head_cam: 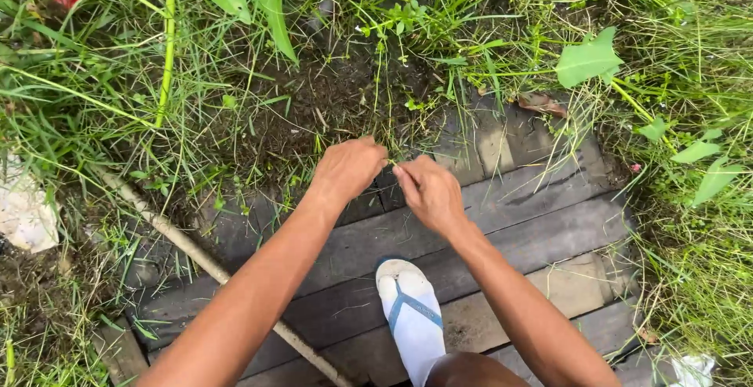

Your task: Manual weeding and clearing of grass from the edge of a wooden walkway by hand.

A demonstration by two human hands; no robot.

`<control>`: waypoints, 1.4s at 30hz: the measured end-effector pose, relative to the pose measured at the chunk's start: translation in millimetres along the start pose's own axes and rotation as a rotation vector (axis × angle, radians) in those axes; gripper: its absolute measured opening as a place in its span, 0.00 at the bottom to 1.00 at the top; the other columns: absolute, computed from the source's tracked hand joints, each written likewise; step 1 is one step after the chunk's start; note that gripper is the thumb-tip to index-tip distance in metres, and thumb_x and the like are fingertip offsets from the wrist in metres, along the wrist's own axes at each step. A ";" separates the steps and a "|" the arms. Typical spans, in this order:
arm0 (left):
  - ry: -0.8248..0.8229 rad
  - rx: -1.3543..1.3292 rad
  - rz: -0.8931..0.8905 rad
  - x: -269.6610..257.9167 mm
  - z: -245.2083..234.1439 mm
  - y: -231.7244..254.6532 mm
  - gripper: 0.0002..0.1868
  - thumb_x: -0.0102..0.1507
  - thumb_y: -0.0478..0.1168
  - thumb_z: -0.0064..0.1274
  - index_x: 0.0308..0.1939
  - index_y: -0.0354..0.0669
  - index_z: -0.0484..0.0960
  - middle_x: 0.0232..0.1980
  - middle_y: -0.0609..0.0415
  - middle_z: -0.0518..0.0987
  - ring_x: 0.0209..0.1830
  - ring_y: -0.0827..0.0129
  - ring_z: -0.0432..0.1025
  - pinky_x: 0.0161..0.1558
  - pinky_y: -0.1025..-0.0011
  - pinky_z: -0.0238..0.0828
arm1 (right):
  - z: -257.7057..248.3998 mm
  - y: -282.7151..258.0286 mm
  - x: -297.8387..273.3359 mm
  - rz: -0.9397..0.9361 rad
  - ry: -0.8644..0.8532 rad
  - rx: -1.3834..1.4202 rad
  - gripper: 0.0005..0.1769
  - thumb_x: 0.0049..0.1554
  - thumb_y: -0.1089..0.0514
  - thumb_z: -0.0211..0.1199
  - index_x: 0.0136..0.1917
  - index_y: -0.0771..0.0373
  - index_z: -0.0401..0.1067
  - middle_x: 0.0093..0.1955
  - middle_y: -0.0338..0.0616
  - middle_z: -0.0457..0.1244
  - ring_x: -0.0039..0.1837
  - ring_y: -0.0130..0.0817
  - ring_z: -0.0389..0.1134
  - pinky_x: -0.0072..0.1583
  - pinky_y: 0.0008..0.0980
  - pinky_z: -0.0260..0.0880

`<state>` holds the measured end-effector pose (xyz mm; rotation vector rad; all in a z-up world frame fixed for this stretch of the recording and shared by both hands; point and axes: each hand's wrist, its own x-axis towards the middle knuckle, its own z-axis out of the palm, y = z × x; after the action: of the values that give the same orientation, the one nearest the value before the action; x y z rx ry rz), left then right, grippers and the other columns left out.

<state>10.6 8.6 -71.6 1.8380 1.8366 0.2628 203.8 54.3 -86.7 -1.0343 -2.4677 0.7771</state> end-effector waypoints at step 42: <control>0.011 0.014 -0.107 -44.4 -19.5 -27.4 0.15 0.70 0.45 0.43 0.47 0.46 0.85 0.45 0.46 0.76 0.43 0.52 0.76 0.43 0.53 0.78 | 25.2 60.0 15.9 0.344 -0.175 -0.276 0.22 0.68 0.44 0.44 0.40 0.58 0.67 0.35 0.61 0.68 0.44 0.60 0.74 0.43 0.57 0.72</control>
<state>-25.5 -31.8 -58.6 1.7435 1.9413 0.2221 212.7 92.1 -141.3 -1.5835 -2.6332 0.6574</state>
